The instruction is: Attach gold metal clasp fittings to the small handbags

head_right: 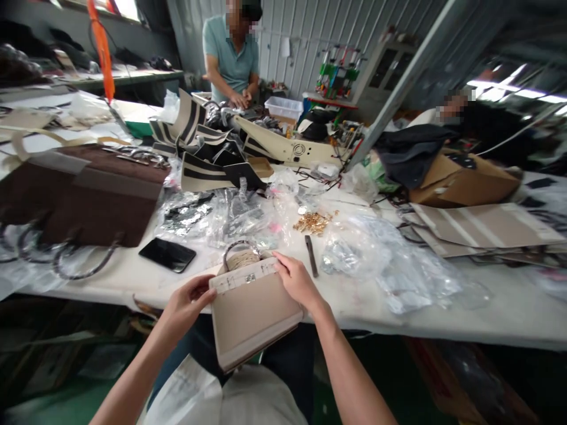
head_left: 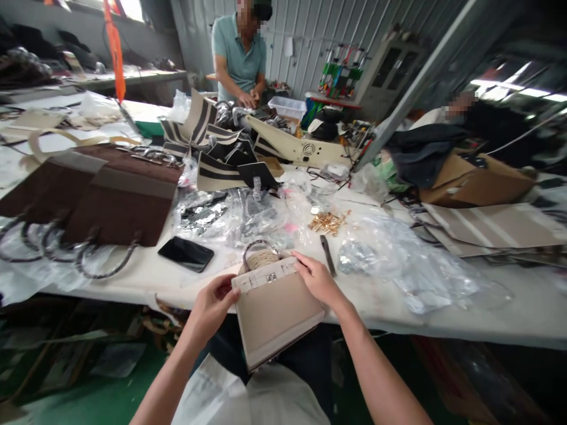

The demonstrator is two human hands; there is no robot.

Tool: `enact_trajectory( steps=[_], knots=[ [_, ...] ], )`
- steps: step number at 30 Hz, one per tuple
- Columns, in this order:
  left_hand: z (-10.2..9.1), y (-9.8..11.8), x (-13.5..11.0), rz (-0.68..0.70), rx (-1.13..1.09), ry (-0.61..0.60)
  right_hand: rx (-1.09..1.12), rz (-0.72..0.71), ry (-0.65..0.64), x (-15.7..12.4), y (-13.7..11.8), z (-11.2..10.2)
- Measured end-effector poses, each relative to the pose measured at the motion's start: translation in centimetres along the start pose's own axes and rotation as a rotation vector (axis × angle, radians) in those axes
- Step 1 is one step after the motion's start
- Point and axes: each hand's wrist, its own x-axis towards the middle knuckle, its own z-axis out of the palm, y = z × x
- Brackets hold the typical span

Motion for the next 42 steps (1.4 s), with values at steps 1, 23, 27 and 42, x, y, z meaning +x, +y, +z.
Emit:
enact_trajectory(
  steps=[1, 23, 27, 42],
  knots=[
    [0.0, -0.2, 0.2, -0.014, -0.006, -0.001, 0.015, 0.000, 0.002, 0.2, -0.1, -0.4],
    [-0.6, -1.1, 0.7, -0.013, -0.152, -0.066, -0.570, -0.338, -0.355, 16.5, -2.3, 0.7],
    [-0.8, -1.2, 0.7, 0.007, -0.153, -0.074, -0.490, -0.319, -0.385, 14.8, -2.1, -0.7],
    [-0.7, -2.5, 0.9, 0.039, -0.178, -0.080, -0.479, -0.078, -0.418, 18.3, 0.1, 0.7]
  ],
)
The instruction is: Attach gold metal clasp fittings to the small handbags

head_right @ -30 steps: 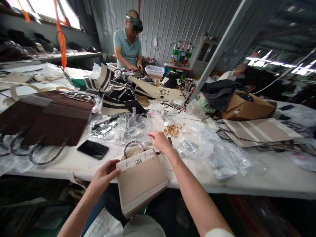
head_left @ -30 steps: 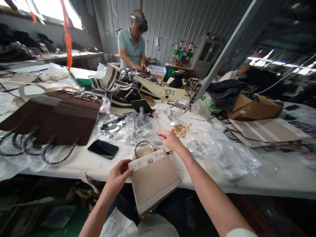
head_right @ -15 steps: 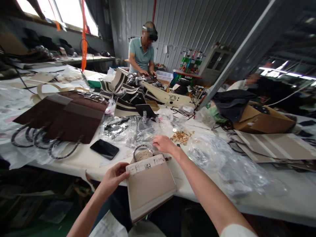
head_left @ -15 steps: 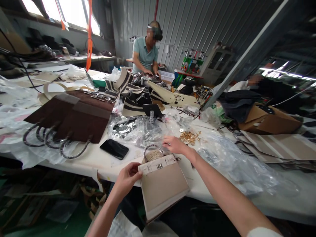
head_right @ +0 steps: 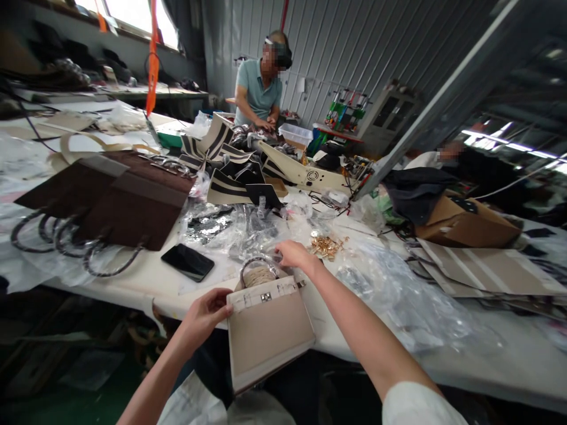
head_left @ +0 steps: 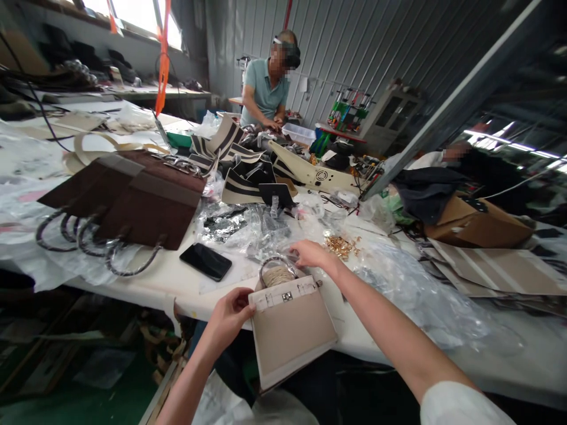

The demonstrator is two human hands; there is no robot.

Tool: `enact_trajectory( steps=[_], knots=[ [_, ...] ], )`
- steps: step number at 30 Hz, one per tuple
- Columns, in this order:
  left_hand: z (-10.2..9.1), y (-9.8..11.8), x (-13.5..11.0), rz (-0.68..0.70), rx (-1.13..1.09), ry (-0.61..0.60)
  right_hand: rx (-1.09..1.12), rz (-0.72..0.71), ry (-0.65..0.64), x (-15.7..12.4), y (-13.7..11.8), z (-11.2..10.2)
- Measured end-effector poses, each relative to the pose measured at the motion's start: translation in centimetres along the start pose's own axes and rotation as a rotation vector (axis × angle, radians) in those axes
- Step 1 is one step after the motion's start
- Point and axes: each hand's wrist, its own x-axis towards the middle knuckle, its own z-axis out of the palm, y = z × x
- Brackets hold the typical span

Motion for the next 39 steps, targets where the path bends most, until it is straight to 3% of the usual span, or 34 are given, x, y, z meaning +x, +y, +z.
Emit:
enact_trajectory(
  steps=[13, 31, 35, 39],
  knots=[
    [0.0, 0.7, -0.1, -0.001, 0.000, -0.003, 0.164, 0.063, 0.101, -2.7, 1.2, -0.4],
    [0.3, 0.9, -0.4, -0.001, -0.031, 0.004, 0.456, 0.156, 0.357, -4.2, 1.2, 1.2],
    [0.2, 0.5, -0.2, -0.006, -0.049, 0.010, 0.428, 0.155, 0.418, -4.8, 0.0, 0.9],
    [0.5, 0.4, -0.5, -0.005, -0.064, 0.037, 0.399, 0.074, 0.522, -6.3, -3.7, -1.8]
  ],
)
